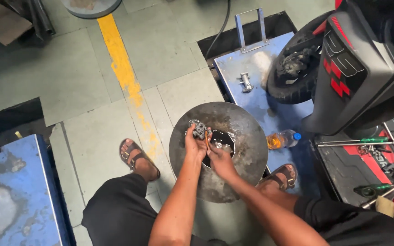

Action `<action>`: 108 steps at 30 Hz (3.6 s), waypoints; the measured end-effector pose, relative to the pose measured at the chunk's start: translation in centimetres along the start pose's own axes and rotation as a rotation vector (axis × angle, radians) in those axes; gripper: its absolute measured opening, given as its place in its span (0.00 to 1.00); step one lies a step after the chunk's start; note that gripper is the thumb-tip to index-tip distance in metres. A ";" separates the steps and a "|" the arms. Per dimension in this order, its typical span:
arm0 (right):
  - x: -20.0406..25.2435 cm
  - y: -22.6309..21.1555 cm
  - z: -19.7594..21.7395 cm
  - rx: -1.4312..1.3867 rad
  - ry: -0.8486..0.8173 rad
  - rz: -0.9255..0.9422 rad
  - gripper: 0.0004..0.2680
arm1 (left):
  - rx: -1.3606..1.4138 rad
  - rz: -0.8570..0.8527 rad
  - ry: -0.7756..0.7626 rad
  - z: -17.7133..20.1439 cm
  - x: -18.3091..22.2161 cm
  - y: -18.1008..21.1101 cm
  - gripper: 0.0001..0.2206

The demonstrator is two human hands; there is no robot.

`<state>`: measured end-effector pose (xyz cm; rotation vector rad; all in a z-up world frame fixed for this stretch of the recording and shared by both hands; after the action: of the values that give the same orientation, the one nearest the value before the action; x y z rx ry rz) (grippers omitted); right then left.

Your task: Cleaning a motorcycle carburetor with fluid and a small brush over a drain pan.

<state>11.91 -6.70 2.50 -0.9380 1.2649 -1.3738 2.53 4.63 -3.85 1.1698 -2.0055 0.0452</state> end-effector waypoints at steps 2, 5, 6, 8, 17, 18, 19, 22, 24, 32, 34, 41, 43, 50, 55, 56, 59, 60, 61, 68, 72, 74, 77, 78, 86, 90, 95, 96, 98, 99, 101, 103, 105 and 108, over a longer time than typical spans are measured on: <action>-1.0 -0.8 -0.1 -0.448 0.001 -0.719 0.16 | 0.014 -0.028 -0.042 -0.5 0.7 0.3 0.18; -1.1 -2.6 0.1 -0.644 -0.007 -0.871 0.16 | 0.111 -0.047 -0.066 -0.4 0.8 0.9 0.19; -0.9 -2.1 0.7 -0.639 -0.015 -0.863 0.16 | 0.117 -0.055 -0.073 -0.5 0.7 1.2 0.19; -1.0 -2.8 1.9 0.271 -0.089 -0.063 0.15 | 0.102 -0.023 -0.029 0.1 1.0 1.7 0.20; -0.5 -0.8 6.6 0.897 -0.045 -0.357 0.16 | -0.012 -0.001 0.160 -2.4 4.4 3.7 0.28; -0.3 0.1 6.1 0.890 -0.042 -0.355 0.16 | -0.018 -0.007 0.159 -1.8 3.7 3.6 0.28; -0.1 1.1 5.7 0.860 -0.028 -0.385 0.18 | 0.034 0.010 0.112 -1.4 2.9 3.3 0.29; 0.5 4.4 3.8 0.777 -0.049 -0.415 0.17 | 0.103 0.011 0.044 -1.2 2.7 3.4 0.30; 0.9 5.7 2.7 0.728 -0.094 -0.407 0.15 | 0.127 -0.013 0.027 -1.5 3.3 3.5 0.31; 0.4 0.2 4.4 0.755 0.055 -0.472 0.18 | 0.148 -0.034 0.021 -0.1 1.2 3.3 0.21; 1.2 6.7 4.4 0.675 0.024 -0.377 0.16 | 0.103 -0.030 0.044 0.3 0.9 3.3 0.20; 0.9 3.4 5.0 -0.126 0.086 -0.462 0.18 | -0.037 -0.063 0.026 -1.3 3.8 3.8 0.16; 0.7 0.9 5.9 -0.161 0.093 -0.482 0.18 | -0.052 -0.072 0.004 -0.5 3.1 3.5 0.15; 1.2 0.0 7.4 -1.191 -0.061 -0.874 0.09 | -0.100 -0.060 0.046 -2.3 4.3 4.2 0.14; 1.2 -1.2 6.9 -1.263 -0.109 -0.918 0.11 | -0.115 -0.072 0.053 -3.1 5.7 4.5 0.16; 0.8 -1.0 6.9 -1.259 -0.107 -0.897 0.12 | -0.120 -0.070 0.075 -3.6 5.9 4.8 0.16; 0.2 5.8 7.6 -0.157 0.124 -0.626 0.14 | -0.138 -0.077 0.030 -2.9 5.0 4.5 0.20; 0.5 5.9 7.3 -0.156 0.124 -0.630 0.14 | -0.138 -0.074 0.032 -2.1 4.0 4.1 0.20; 0.3 5.2 7.4 0.202 0.132 -0.397 0.15 | -0.145 -0.078 0.019 -1.3 3.1 3.7 0.20; 0.1 2.5 3.2 0.527 -0.061 -0.229 0.15 | -0.195 -0.101 0.088 -0.9 3.5 4.4 0.19; 0.6 1.5 2.7 0.409 -0.182 -0.420 0.16 | -0.181 -0.094 0.100 -1.5 4.3 4.8 0.18; 1.2 0.6 3.6 0.057 -0.038 -0.064 0.13 | -0.099 -0.081 0.022 -1.4 4.2 4.4 0.21; 1.0 -3.2 5.6 0.278 0.049 -0.382 0.14 | -0.094 -0.134 0.005 -2.1 4.3 4.8 0.24; 0.5 -3.9 6.0 0.277 0.051 -0.379 0.14 | -0.096 -0.135 0.002 -2.1 4.3 4.9 0.24; -4.9 -11.2 5.2 0.770 -0.299 0.192 0.15 | -0.304 -0.247 0.051 -2.7 4.2 4.3 0.27; -6.2 -9.3 3.2 0.957 -0.421 0.188 0.17 | -0.345 -0.282 -0.001 -2.7 3.7 3.7 0.28; -4.8 -2.5 2.1 0.413 -0.240 -0.042 0.12 | -0.416 -0.510 -0.019 -3.2 4.0 3.7 0.30; -5.3 -2.9 1.7 0.417 -0.238 -0.037 0.12 | -0.413 -0.512 -0.024 -2.5 3.3 3.4 0.30; -4.7 -1.9 0.8 -0.593 -0.063 -0.926 0.13 | -0.321 -0.537 -0.067 -1.0 2.2 2.6 0.28; -4.6 -1.9 1.0 -0.587 -0.065 -0.925 0.13 | -0.315 -0.539 -0.068 -1.5 2.6 2.7 0.28; -4.3 -2.1 0.7 -0.516 -0.079 -0.885 0.12 | -0.250 -0.533 -0.114 -2.2 3.6 3.5 0.28; -4.4 -2.5 0.9 -0.459 -0.086 -0.845 0.12 | -0.281 -0.530 -0.100 -2.1 3.1 3.5 0.28; -5.1 -4.8 1.7 -0.404 -0.101 -0.810 0.11 | -0.314 -0.531 -0.077 -1.2 2.3 3.1 0.27; -6.8 -9.8 3.3 1.012 -0.492 0.092 0.16 | -0.445 -0.393 0.006 -0.2 1.2 1.5 0.26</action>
<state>14.84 -1.20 13.20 -0.4291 0.1511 -1.3487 1.26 4.71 -2.46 1.2352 -1.6308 -0.5648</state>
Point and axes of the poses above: each hand's wrist, its own x-axis away from the middle knuckle, its own z-axis out of the back of the hand, y = z × x, the point moved 3 cm from there along -x, towards the middle knuckle, and after that the axes turned 10 degrees about -x, right-handed, at the moved point
